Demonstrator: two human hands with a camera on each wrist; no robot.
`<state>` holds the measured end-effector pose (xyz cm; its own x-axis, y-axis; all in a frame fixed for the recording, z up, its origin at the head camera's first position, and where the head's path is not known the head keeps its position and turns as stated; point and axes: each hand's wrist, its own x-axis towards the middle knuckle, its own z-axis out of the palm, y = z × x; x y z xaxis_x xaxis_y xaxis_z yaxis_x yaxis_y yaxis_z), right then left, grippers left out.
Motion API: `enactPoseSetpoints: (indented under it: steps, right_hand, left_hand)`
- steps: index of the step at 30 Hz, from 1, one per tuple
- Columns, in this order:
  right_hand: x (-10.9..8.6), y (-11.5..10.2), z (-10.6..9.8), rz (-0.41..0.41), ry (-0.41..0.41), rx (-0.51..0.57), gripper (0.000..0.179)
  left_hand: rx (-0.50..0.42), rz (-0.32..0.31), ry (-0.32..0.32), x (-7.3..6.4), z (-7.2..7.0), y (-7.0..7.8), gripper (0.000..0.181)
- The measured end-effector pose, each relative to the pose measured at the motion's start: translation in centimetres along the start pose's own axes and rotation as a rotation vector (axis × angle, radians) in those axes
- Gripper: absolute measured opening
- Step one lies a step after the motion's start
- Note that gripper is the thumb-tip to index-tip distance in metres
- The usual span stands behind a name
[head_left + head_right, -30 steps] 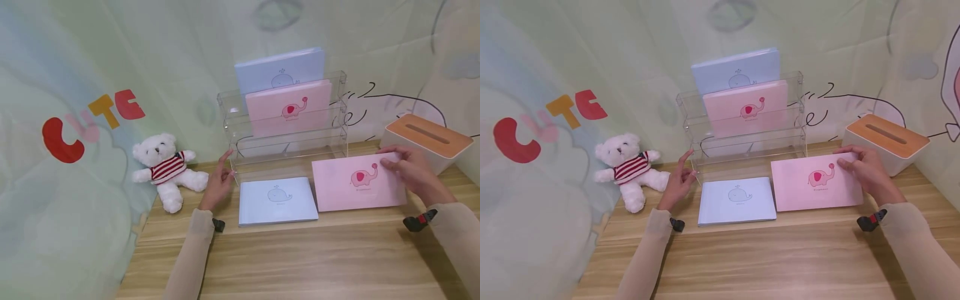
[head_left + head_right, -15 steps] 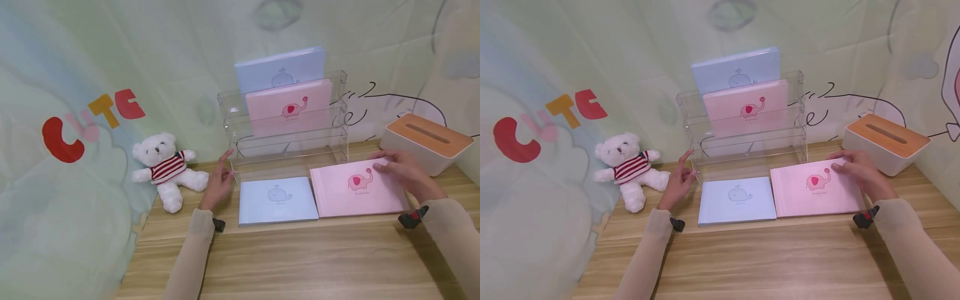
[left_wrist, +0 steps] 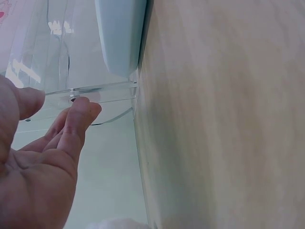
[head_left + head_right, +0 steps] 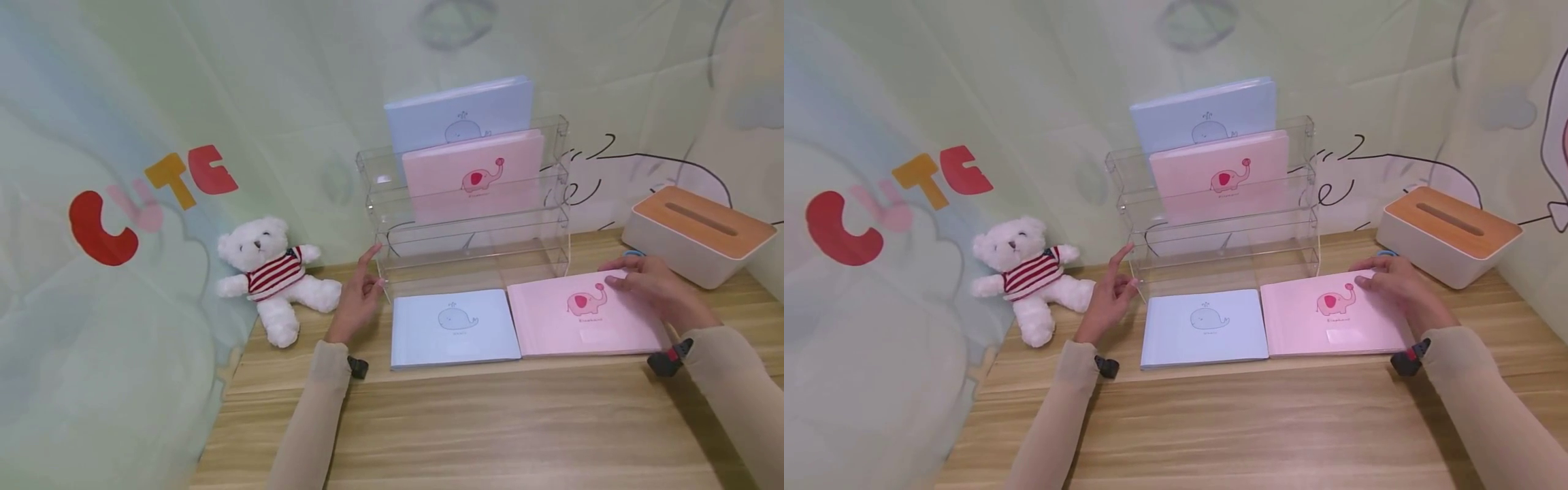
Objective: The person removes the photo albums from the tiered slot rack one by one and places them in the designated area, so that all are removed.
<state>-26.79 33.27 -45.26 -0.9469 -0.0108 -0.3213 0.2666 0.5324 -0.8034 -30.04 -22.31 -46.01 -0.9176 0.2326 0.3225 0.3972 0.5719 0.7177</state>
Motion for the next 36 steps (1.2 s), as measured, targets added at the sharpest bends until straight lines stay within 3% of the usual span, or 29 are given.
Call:
enactPoseSetpoints:
  steps: [15, 20, 28, 36]
  right_hand:
    - [-0.4, -1.1, 0.0, -0.079, 0.003, -0.026, 0.064]
    - [-0.7, -2.6, 0.6, -0.210, 0.109, -0.031, 0.070]
    - [-1.5, -5.6, 1.1, -0.437, 0.299, 0.003, 0.063]
    - [-1.8, -9.2, 0.8, -0.493, 0.376, 0.012, 0.062]
  left_hand:
    - [0.003, 0.011, -0.001, 0.1, 0.1, 0.0, 0.078]
    - [0.010, -0.004, -0.003, 0.1, 0.0, 0.0, 0.079]
    - [0.015, -0.002, 0.002, 0.0, 0.1, -0.1, 0.078]
    - [0.008, -0.005, -0.005, 0.0, 0.1, -0.3, 0.079]
